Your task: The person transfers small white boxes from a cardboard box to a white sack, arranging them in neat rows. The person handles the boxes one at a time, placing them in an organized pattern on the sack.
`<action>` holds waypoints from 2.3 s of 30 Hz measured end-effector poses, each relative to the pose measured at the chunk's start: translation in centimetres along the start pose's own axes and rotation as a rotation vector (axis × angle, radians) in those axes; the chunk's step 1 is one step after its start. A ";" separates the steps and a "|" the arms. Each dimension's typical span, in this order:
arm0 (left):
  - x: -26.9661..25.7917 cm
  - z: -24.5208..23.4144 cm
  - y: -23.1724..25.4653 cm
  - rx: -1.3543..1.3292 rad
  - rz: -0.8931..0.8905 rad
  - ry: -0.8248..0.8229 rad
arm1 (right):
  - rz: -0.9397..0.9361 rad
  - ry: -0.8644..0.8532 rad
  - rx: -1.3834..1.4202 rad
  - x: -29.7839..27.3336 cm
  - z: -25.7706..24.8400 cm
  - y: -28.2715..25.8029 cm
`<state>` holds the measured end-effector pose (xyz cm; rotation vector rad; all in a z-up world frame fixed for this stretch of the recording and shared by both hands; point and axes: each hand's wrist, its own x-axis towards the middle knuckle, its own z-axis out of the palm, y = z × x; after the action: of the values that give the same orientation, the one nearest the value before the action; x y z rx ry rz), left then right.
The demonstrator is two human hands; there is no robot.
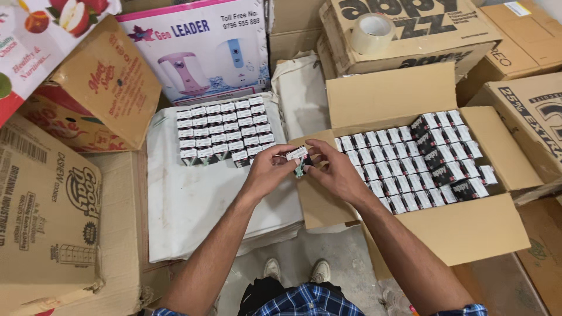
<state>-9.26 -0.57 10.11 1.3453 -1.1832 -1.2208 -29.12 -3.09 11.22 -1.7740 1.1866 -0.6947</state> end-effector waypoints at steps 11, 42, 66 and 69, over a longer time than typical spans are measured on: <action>-2.4 -9.1 -8.4 -0.125 -0.006 0.217 | 0.094 -0.076 0.008 4.4 11.7 0.2; -1.0 -13.2 -13.7 -0.452 -0.331 0.132 | 0.006 -0.010 -0.712 8.5 19.3 3.1; -1.7 -14.0 -2.4 0.197 -0.043 -0.022 | -0.167 -0.090 0.005 6.6 11.3 -3.8; -1.0 -13.8 -0.9 0.201 0.039 -0.090 | -0.128 -0.115 0.068 6.1 8.7 -4.5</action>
<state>4.51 0.97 10.22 1.4186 -1.4209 -1.1692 -17.74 -4.90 11.01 -1.8197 0.9688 -0.6894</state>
